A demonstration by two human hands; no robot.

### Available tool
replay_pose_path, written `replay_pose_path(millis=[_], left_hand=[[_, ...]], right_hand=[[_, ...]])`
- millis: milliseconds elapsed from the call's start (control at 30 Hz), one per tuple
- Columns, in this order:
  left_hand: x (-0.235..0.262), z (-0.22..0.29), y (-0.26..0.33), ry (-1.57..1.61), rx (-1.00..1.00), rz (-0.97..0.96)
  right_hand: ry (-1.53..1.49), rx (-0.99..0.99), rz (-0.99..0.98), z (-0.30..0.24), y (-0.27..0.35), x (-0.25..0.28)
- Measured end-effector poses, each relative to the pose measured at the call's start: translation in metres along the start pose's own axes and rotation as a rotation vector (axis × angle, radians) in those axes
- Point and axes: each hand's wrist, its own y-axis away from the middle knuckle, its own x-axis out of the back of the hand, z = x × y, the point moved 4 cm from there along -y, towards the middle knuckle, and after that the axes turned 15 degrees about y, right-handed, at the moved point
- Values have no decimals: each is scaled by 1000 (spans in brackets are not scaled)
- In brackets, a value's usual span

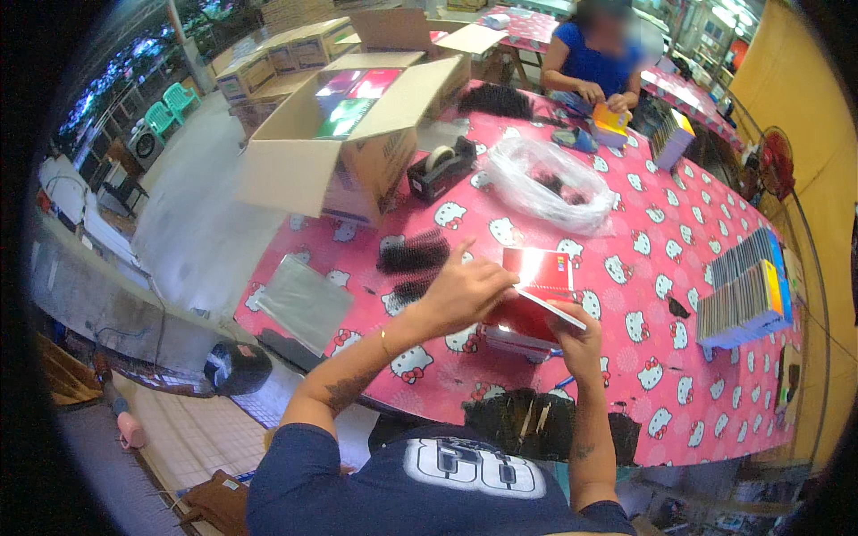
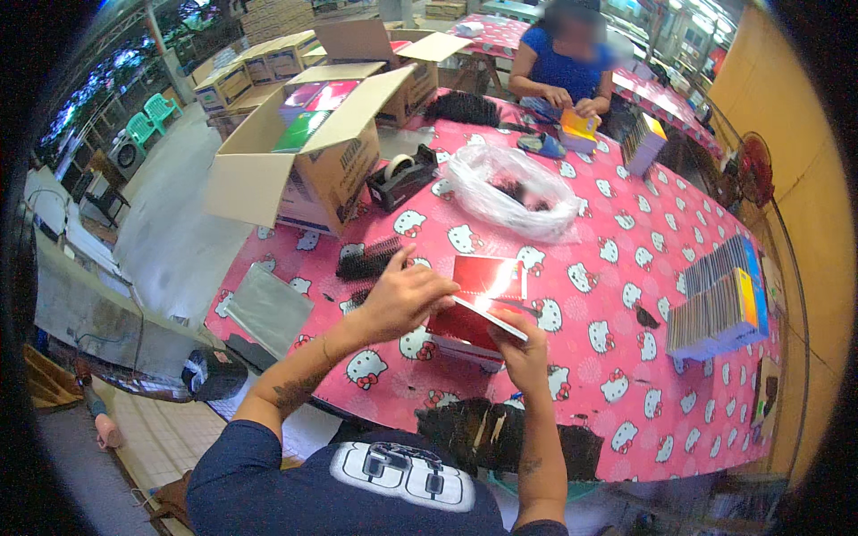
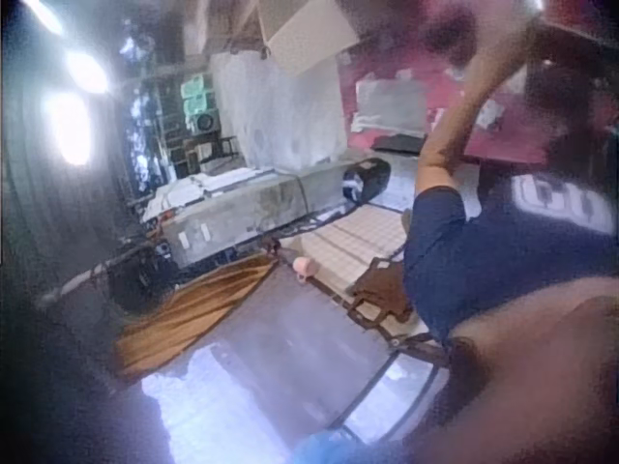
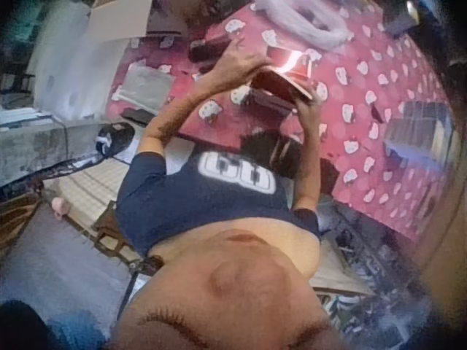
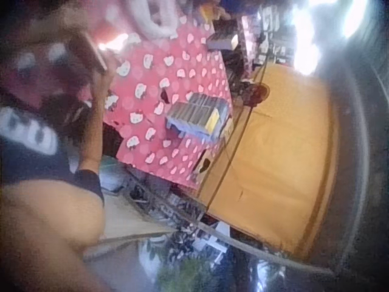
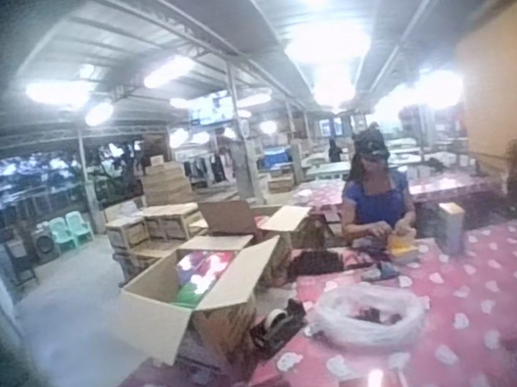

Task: The person packages red notebooks by hand. The person takes a stack of red notebooks, aligns them, places them into a clear plastic bag, and then folds the bag closed using a blue tool to secure the packaging.

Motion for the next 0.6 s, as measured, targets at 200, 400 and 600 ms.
replay_pose_path(millis=[200, 400, 600], left_hand=[[17, 6, -20, 207, -29, -39], [10, -8, -18, 173, 42, -201], [12, -3, -21, 228, -25, -127]], right_hand=[[-69, -32, -7, 9, 0, 1], [-97, -51, -8, 8, 1, 0], [-60, -33, -20, 1, -1, 0]])
